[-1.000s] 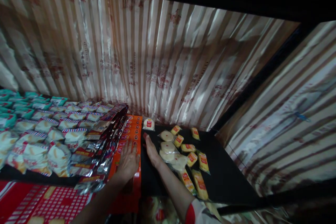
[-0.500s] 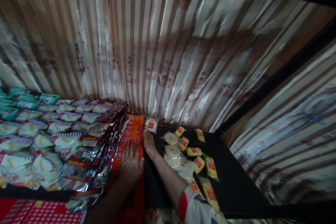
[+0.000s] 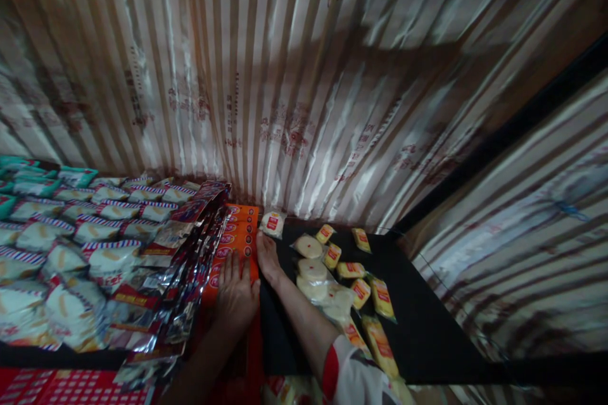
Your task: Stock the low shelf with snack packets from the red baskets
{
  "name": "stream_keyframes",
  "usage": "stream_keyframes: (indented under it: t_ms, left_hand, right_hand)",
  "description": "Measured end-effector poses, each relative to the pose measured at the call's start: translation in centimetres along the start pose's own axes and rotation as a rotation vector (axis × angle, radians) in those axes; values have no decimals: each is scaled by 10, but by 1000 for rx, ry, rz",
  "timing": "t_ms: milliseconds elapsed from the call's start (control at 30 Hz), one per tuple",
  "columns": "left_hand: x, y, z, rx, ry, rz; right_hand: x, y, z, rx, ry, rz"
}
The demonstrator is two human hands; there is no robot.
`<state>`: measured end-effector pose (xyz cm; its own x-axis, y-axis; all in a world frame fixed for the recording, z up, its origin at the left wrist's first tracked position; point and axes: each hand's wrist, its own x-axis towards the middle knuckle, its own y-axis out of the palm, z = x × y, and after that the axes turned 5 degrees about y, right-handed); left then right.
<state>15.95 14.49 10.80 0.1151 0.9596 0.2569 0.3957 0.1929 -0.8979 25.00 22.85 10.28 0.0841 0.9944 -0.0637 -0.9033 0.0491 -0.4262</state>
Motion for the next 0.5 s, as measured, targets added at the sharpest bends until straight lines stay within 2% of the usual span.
stream_keyframes:
  t_ms: [100,200,500]
  left_hand:
    - [18,-8,-13,14,-52,-24]
    - [38,-11,-16,37,-98,-11]
    - [74,6,13,106,-162,90]
  right_hand:
    - [1,3,-4,20,-23,-41]
    - [1,4,-8,40,-33,-43]
    - [1,2,-6,-25,75,-14]
